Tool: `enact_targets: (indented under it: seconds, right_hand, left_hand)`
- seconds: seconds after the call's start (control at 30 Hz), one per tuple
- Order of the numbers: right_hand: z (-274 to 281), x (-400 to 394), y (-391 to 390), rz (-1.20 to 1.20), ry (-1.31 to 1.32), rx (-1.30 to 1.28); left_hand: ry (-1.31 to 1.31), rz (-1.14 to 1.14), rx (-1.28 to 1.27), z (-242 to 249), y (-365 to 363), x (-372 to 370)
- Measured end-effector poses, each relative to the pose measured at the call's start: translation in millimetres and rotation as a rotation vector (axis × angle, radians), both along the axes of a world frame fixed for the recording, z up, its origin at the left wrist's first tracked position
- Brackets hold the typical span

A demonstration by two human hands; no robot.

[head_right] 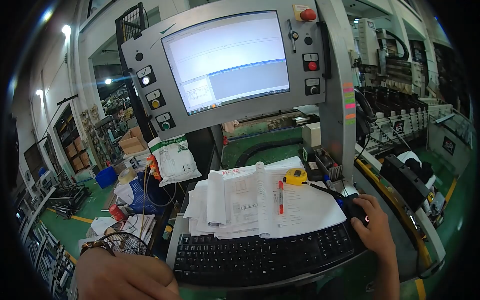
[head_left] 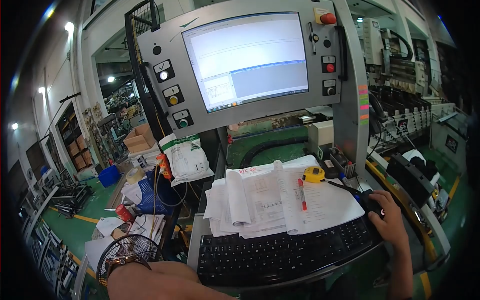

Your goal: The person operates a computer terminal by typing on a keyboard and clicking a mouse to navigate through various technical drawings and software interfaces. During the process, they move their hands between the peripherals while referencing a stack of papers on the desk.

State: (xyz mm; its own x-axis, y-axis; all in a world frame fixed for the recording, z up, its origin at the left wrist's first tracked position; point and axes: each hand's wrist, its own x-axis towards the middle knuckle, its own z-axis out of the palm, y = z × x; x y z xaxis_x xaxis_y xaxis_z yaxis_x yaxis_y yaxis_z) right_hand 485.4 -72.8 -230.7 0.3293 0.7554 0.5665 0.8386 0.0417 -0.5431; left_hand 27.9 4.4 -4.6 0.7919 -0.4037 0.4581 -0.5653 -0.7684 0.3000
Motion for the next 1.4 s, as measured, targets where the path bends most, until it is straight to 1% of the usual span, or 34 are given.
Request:
enact_targets:
  seconds: [0.43, 0.73, 0.83, 0.93, 1.03, 1.13, 1.4]
  right_hand:
    - [-1.6, 1.3, 0.4, 0.003, -0.049, -0.001]
    - [2.3, -1.7, -0.4, 0.007, -0.015, -0.042]
    - [-2.2, 1.9, 0.0, 0.013, -0.045, -0.001]
    - [2.3, -2.5, -2.0, 0.014, 0.025, 0.033]
    - [1.8, -1.5, -1.1, 0.004, 0.005, -0.018]
    - [-1.5, 1.7, -0.1, 0.004, -0.030, -0.017]
    - [1.1, -0.5, -0.2, 0.015, 0.003, -0.038]
  left_hand:
    - [-0.004, -0.002, -0.006, -1.1, -1.5, -0.1]
    - [0.005, 0.001, -0.007, 0.6, -1.0, -0.3]
    - [0.008, -0.004, -0.005, 0.1, -1.4, -0.1]
    - [0.009, -0.007, -0.005, -0.1, -2.3, -0.1]
    - [0.012, -0.005, -0.005, 0.1, -2.2, -0.1]
    - [0.012, -0.006, -0.002, -0.4, -2.5, -0.7]
    - [0.002, 0.003, -0.009, -0.8, -1.5, 0.0]
